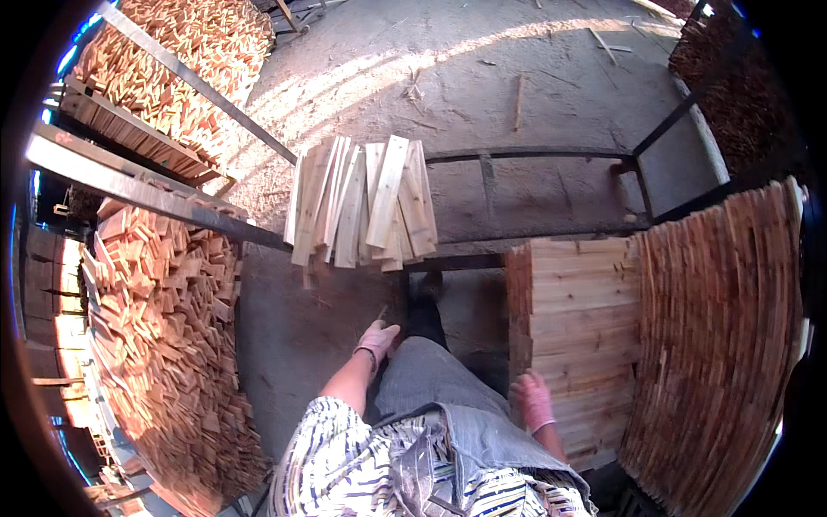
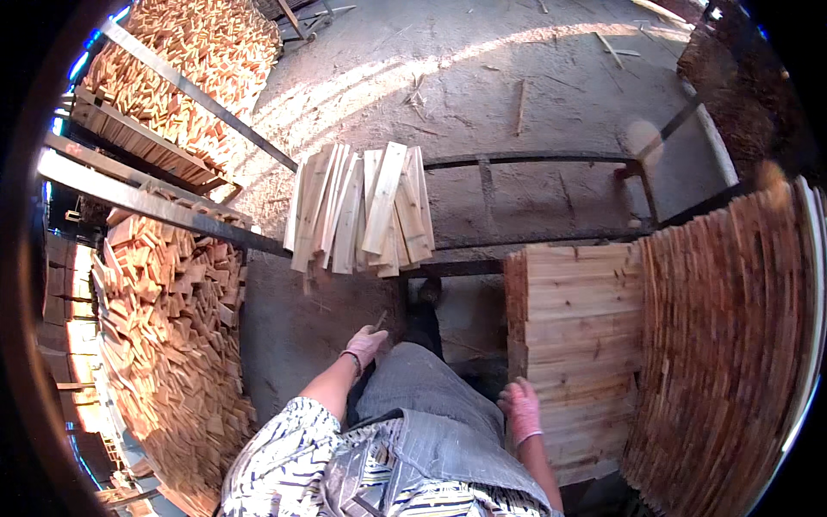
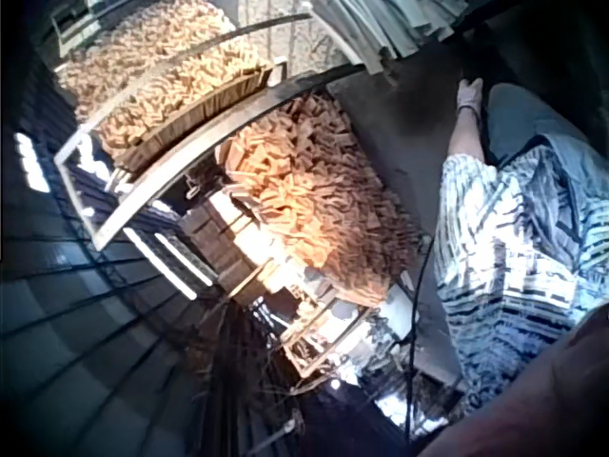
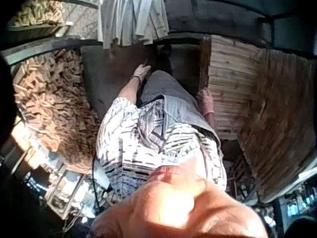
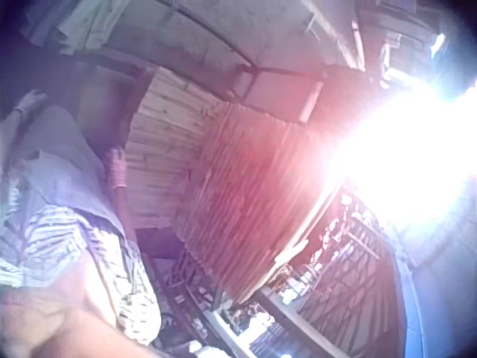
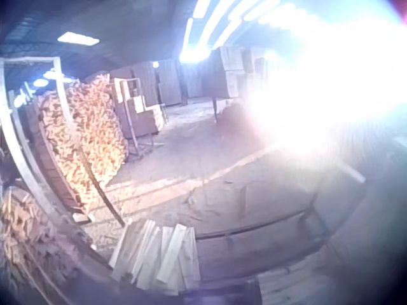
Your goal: The person repeatedly picks up bundles of wooden planks from a pile on the floor and stacks them onto a metal rack. The person wears pink gloves and handles the wood by hand, arranging the planks in layers.
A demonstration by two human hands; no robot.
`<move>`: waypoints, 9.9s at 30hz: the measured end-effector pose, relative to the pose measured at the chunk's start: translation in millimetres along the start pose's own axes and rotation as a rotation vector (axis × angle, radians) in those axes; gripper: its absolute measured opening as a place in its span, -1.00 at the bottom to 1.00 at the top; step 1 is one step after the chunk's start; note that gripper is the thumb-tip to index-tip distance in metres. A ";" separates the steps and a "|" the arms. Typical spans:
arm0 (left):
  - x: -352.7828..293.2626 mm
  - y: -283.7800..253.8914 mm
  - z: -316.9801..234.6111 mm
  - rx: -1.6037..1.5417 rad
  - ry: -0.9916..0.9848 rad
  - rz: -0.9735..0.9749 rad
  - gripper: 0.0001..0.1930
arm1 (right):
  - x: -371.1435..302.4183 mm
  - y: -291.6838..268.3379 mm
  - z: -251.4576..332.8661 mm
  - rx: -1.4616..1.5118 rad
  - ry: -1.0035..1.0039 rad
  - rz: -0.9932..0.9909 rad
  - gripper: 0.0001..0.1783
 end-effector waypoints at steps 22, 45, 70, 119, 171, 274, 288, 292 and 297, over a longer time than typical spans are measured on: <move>399.1 -154.6 -113.3 0.085 0.346 -0.083 -0.08 | 494.6 430.1 112.0 -1.361 -0.129 0.205 -0.16; 426.3 -40.2 -128.1 -0.695 -0.077 -0.016 -0.02 | 518.0 455.6 -8.2 -1.252 0.209 0.293 0.21; 130.3 75.8 -160.6 -0.708 -0.324 0.619 -0.25 | 169.5 227.3 8.3 -0.625 0.425 0.085 -0.01; -85.7 806.5 -442.9 1.992 1.963 0.198 0.02 | -59.4 -442.5 -24.3 -1.311 -0.259 -0.825 0.09; -62.7 329.9 -198.3 0.869 1.085 0.887 -0.40 | 182.1 -85.8 99.4 -1.366 -0.548 -0.645 0.08; 329.7 -135.5 14.2 -1.398 -0.316 -0.675 -0.15 | 449.6 705.2 -92.1 -1.109 -0.357 0.269 0.30; 493.2 -212.8 -93.2 -0.224 -0.050 -0.629 0.30 | 529.4 638.8 -25.0 -1.336 0.013 0.282 0.36; 456.8 -190.3 -106.8 -0.683 0.092 -0.455 0.18 | 493.0 620.4 -10.3 -1.247 0.065 0.428 0.35; 321.9 -121.3 -75.4 -0.798 -0.154 -0.200 0.14 | 393.6 516.1 15.0 -1.232 0.248 0.402 0.39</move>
Point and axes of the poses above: each hand's wrist, its own x-axis towards the middle knuckle, its own y-axis out of the palm, z = x × y, the point moved 8 cm from there along x, towards the middle knuckle, and after that the axes turned 3 degrees about y, right-handed, at the moved point
